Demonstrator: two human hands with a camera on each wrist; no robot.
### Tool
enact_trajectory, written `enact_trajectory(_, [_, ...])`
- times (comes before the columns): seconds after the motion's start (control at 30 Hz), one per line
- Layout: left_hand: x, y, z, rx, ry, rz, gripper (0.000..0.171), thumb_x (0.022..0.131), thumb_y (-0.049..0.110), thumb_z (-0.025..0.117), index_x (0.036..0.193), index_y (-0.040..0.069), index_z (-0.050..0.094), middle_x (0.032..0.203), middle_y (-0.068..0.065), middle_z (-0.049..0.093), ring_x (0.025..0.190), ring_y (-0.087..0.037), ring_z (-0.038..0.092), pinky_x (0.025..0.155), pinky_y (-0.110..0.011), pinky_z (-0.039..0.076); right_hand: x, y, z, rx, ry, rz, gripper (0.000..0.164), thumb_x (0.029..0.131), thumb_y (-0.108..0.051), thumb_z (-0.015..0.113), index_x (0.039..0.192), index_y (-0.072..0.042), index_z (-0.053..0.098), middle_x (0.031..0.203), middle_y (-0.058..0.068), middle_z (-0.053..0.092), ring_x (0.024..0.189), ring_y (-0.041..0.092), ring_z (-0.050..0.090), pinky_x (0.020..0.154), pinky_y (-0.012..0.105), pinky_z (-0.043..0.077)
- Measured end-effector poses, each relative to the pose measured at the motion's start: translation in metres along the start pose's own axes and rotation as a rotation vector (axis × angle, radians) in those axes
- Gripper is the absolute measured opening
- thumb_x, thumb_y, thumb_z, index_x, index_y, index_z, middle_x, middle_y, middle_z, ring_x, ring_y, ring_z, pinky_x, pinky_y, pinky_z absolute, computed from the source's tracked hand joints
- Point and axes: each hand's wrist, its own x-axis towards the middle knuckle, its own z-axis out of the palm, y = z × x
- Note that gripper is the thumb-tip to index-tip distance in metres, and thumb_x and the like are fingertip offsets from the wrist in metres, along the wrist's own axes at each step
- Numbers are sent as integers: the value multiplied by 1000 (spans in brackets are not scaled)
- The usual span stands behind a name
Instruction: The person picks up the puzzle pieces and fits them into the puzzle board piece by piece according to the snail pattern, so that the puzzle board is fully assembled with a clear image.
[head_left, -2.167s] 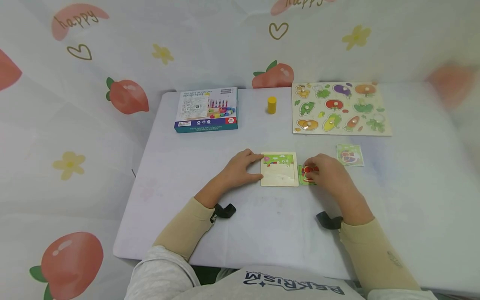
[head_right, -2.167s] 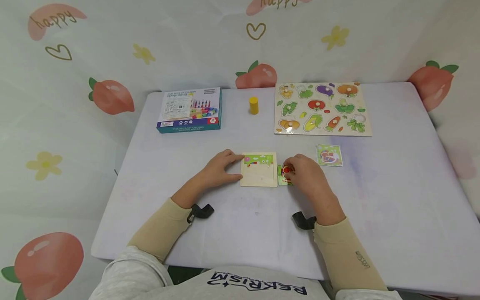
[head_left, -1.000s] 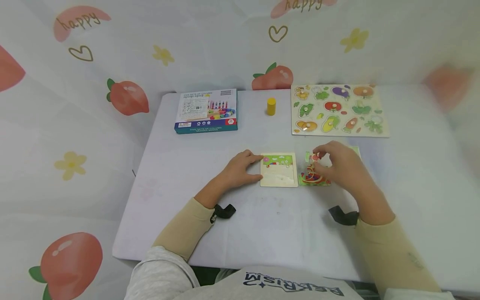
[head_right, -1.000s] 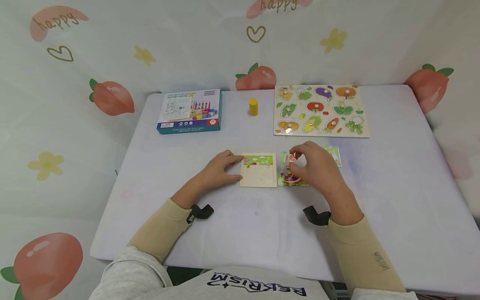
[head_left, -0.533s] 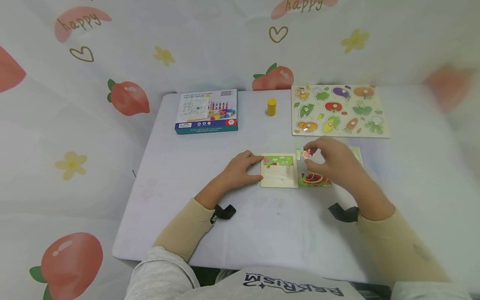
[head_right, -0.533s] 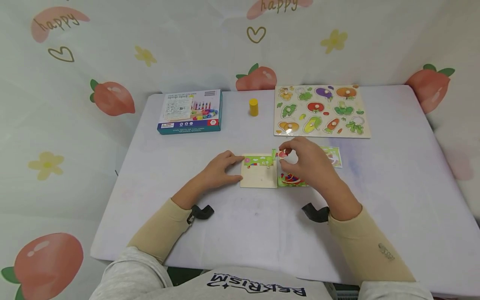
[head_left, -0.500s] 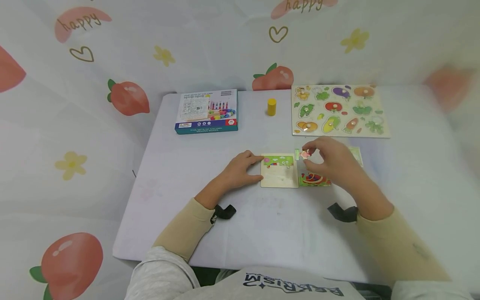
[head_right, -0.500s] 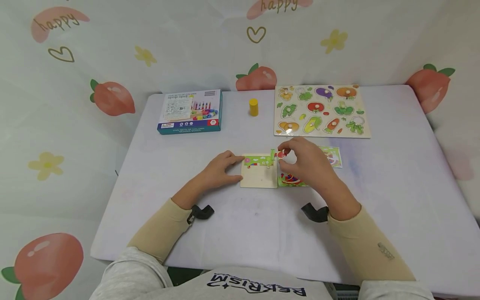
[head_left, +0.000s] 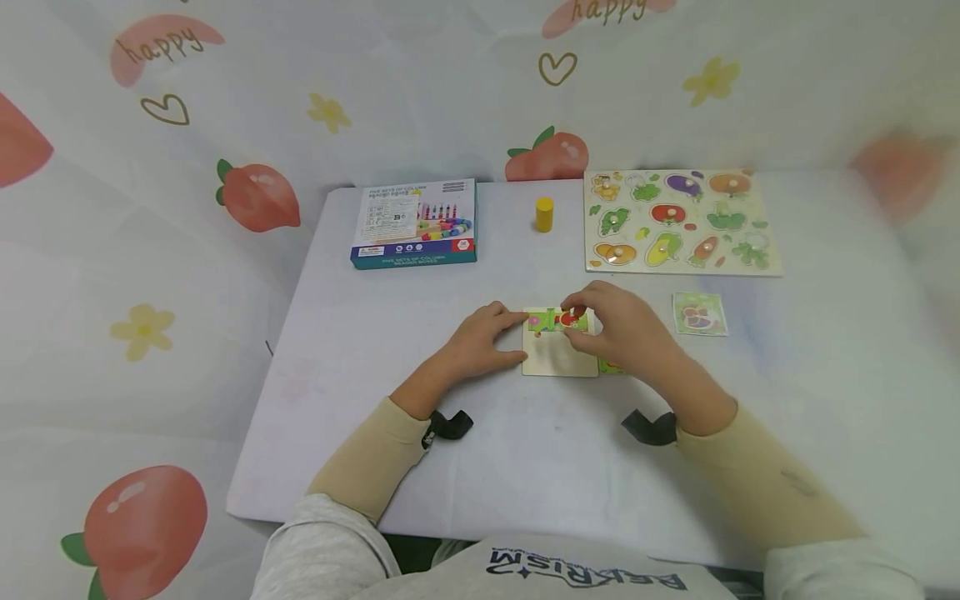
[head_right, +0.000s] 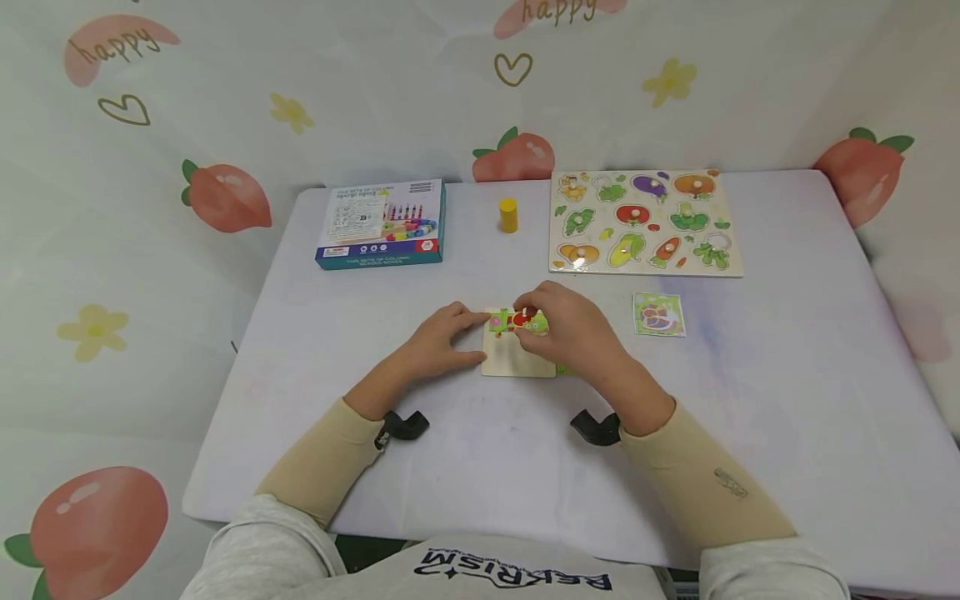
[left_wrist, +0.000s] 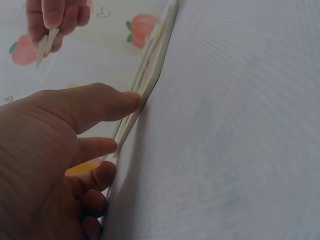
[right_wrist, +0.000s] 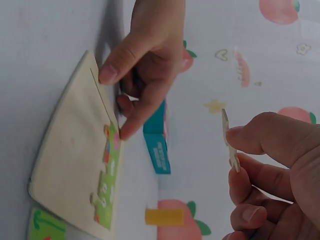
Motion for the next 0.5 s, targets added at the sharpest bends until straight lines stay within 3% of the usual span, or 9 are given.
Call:
enact_trajectory(0.2, [0,-1,1,-5,7,6,67,91,39,77,150,16,55,111,0,52,95,-16,47,81,-31,42,6,-2,17,37,-12,-38,30,87,-16,80,113,-3,73,100,7,66,92,29,63,83,43,52])
enact_trajectory(0.5, [0,-1,1,-12,24,29,64,91,38,76,148,15,57,107,-1,52,91,-17,47,78,-31,41,17,0,39,30,-147,39,30,89,-16,79,115,-3,74,102,5,66,94,27,62,88,43,51])
